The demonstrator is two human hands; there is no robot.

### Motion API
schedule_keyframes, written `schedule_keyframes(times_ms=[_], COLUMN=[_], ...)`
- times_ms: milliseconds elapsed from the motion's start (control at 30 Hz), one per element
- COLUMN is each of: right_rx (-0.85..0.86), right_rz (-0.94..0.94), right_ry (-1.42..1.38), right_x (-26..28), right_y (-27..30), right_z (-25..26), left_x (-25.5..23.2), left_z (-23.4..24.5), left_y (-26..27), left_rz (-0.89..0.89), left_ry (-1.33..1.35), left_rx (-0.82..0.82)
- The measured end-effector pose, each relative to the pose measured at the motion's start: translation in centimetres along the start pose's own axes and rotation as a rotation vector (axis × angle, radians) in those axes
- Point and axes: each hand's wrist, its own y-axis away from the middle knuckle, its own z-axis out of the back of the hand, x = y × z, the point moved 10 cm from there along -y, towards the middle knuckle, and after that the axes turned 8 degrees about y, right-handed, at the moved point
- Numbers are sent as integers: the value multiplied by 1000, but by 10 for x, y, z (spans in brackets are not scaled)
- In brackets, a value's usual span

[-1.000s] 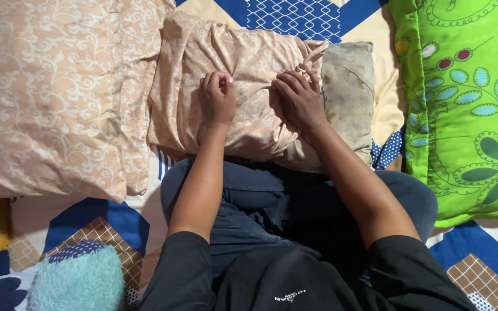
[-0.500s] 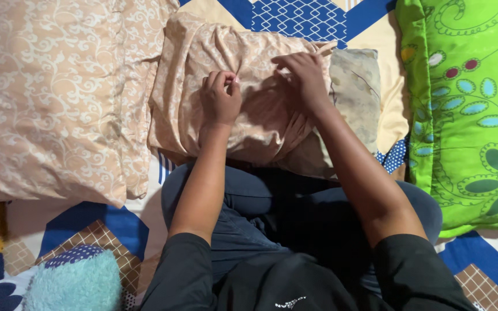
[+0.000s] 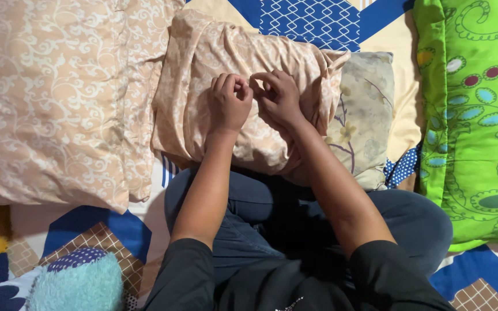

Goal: The person stuffs a pillow into a pillowcase by hand and smooths the fabric while sitting on a bed.

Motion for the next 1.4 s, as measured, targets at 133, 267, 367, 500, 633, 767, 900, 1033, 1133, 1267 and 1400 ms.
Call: schedule_keyframes(times_ms=[133,267,367,500,633,767,900,1033,1133,1267,1400], right_rx=[-104,-105,-109,-133,-25,2,79,43,17,65,355], right_rz=[49,68,49,85,251,253,351,443,219,194,-28], right_ry=[-32,-1,36,31,7,141,416,625,581,471,45], right_x=[6,10,11,25,32,24,15,8,-3,0,-30], right_y=[5,7,7,6,-8,-11,-9,-14,-5,-2,-28], right_z=[8,6,8,19,26,19,13,26,43,41,29], left_x=[-13,-5,6,6,-11,-27,-30,-39,-33,-27,-62], left_z=[9,3,-2,-4,0,-11,-11,4,0,-14,-31], left_y=[-2,4,6,7,9,15,14,15,16,23,40], left_rz=[-99,-89,-63,-70,-146,-191,-179,-232,-198,-196,-432], left_ry=[-49,-203,-185,-138,-132,-62,-85,-110,-151,-73,139], left_rx=[-17,17,32,66,54,124,114,50,96,205,397])
